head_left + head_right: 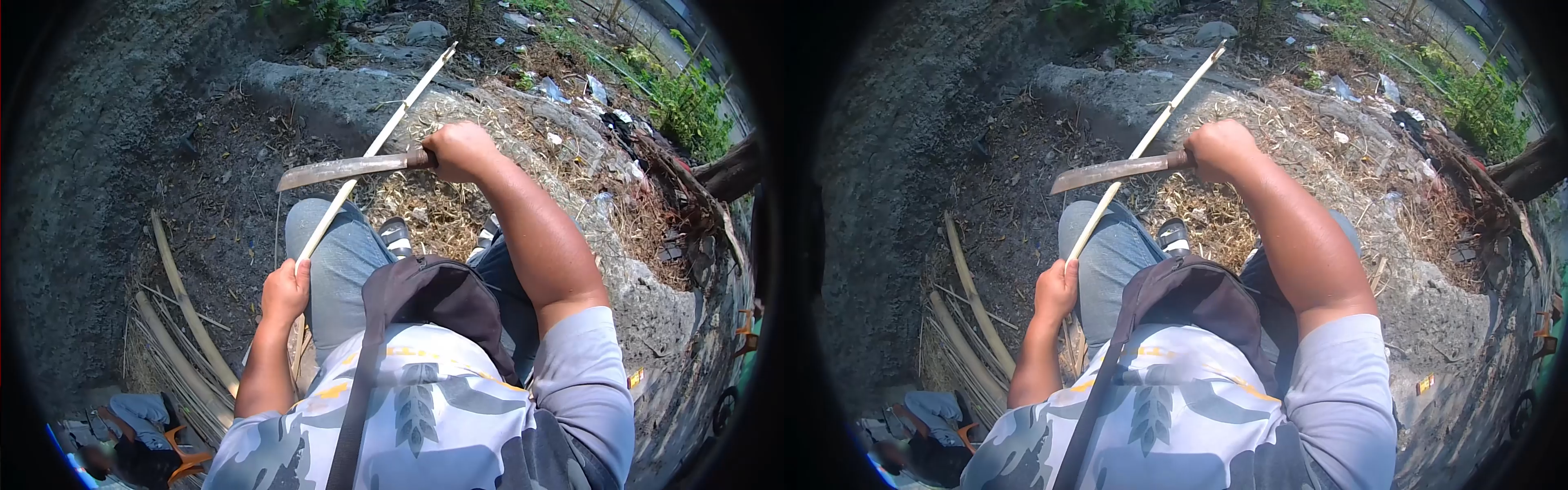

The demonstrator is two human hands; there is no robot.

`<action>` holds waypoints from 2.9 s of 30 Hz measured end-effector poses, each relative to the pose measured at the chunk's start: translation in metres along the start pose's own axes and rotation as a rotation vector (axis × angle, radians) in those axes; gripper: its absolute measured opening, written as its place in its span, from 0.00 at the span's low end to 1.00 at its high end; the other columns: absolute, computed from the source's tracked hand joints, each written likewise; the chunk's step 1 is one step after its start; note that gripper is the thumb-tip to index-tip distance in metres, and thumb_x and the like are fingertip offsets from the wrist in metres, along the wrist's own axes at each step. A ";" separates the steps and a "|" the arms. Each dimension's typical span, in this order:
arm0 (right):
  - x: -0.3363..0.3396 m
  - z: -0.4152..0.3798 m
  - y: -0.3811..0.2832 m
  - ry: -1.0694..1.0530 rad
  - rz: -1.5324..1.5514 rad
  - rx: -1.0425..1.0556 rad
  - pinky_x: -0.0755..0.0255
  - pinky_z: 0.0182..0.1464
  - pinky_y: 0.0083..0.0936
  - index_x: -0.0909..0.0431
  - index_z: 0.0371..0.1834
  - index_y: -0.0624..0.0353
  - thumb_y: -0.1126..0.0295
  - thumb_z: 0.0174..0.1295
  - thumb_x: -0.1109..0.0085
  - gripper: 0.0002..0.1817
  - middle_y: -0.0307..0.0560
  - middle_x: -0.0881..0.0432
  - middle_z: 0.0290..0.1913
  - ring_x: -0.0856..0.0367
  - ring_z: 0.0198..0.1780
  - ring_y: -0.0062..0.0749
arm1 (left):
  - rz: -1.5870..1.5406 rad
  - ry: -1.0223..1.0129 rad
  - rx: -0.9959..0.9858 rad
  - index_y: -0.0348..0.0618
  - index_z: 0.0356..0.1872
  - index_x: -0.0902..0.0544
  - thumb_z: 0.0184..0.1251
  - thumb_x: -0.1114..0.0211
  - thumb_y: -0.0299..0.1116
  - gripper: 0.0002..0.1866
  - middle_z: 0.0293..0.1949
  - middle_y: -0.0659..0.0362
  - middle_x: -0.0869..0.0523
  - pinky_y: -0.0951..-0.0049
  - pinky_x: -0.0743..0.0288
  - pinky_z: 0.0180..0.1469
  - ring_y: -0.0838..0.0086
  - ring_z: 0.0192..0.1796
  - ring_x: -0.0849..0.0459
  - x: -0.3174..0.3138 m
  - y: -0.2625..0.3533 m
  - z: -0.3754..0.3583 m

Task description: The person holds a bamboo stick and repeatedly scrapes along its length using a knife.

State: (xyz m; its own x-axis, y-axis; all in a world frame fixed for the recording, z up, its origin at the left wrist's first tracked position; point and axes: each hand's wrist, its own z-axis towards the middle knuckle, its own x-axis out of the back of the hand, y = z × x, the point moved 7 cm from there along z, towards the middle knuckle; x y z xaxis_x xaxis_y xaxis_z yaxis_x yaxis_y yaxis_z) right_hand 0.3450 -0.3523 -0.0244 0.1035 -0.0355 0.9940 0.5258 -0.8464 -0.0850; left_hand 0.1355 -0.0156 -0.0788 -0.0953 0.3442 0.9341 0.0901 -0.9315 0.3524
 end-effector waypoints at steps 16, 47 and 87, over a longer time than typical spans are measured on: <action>0.015 -0.027 0.080 0.119 0.135 -0.357 0.16 0.53 0.47 0.10 0.45 0.48 0.63 0.58 0.34 0.12 0.52 0.09 0.44 0.10 0.49 0.52 | 0.015 -0.040 0.044 0.38 0.29 0.23 0.83 0.44 0.55 0.29 0.26 0.37 0.16 0.40 0.26 0.36 0.34 0.35 0.16 -0.001 -0.002 0.001; -0.023 0.005 0.003 -0.045 0.062 0.003 0.15 0.53 0.42 0.11 0.44 0.48 0.61 0.58 0.32 0.12 0.49 0.08 0.41 0.08 0.46 0.47 | -0.026 -0.002 0.025 0.40 0.28 0.24 0.81 0.41 0.52 0.25 0.25 0.39 0.17 0.40 0.26 0.34 0.35 0.31 0.17 0.004 0.002 0.001; -0.009 -0.032 0.135 -0.020 0.221 -0.568 0.18 0.61 0.42 0.10 0.54 0.45 0.55 0.57 0.28 0.21 0.50 0.09 0.53 0.11 0.58 0.47 | 0.014 -0.002 -0.049 0.39 0.29 0.24 0.82 0.42 0.50 0.24 0.25 0.38 0.17 0.41 0.26 0.34 0.35 0.32 0.17 0.003 0.006 0.005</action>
State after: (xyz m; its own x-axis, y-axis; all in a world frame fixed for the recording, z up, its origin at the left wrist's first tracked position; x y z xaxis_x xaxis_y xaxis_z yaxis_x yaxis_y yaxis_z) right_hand 0.3879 -0.4837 -0.0424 0.1777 -0.2377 0.9550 -0.0420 -0.9713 -0.2339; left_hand 0.1402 -0.0196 -0.0734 -0.0927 0.3313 0.9390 0.0429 -0.9408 0.3362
